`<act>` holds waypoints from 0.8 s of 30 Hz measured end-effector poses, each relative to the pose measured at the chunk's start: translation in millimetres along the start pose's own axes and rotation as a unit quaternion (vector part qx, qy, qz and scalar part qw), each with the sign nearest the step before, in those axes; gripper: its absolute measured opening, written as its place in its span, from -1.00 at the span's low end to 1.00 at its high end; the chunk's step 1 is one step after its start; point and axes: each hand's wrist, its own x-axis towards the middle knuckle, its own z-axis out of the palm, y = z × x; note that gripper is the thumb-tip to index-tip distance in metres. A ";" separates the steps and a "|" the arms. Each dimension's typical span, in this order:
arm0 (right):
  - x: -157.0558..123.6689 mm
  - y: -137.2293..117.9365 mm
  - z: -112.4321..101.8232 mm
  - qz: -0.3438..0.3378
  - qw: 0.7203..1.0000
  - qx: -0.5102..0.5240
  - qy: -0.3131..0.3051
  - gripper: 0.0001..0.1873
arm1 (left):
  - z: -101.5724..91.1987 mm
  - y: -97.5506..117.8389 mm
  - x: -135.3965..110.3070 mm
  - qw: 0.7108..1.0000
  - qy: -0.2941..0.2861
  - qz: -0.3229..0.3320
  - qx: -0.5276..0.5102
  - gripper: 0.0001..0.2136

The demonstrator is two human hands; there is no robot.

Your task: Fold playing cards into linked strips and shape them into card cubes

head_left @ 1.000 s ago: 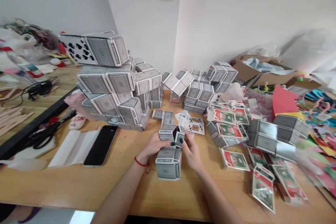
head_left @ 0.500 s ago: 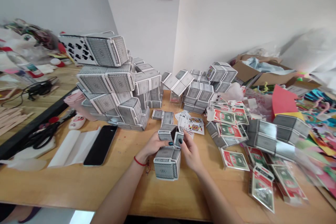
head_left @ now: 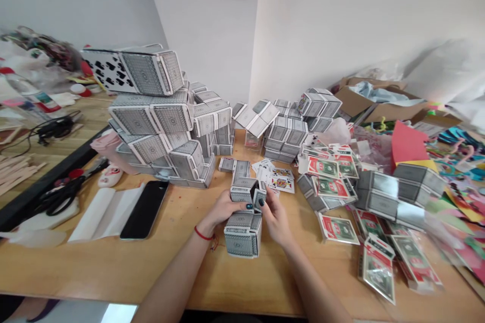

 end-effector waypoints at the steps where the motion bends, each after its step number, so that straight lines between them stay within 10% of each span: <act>1: 0.2 1.0 -0.6 0.000 1.000 -0.002 0.000 -0.47 | -0.1 -0.3 0.3 1.000 -0.001 -0.002 0.000 -0.69; 24: -1.8 -3.3 3.5 -0.053 0.998 -0.039 -0.016 -0.50 | -7.7 -3.5 1.1 0.999 -0.038 0.027 -0.028 -0.60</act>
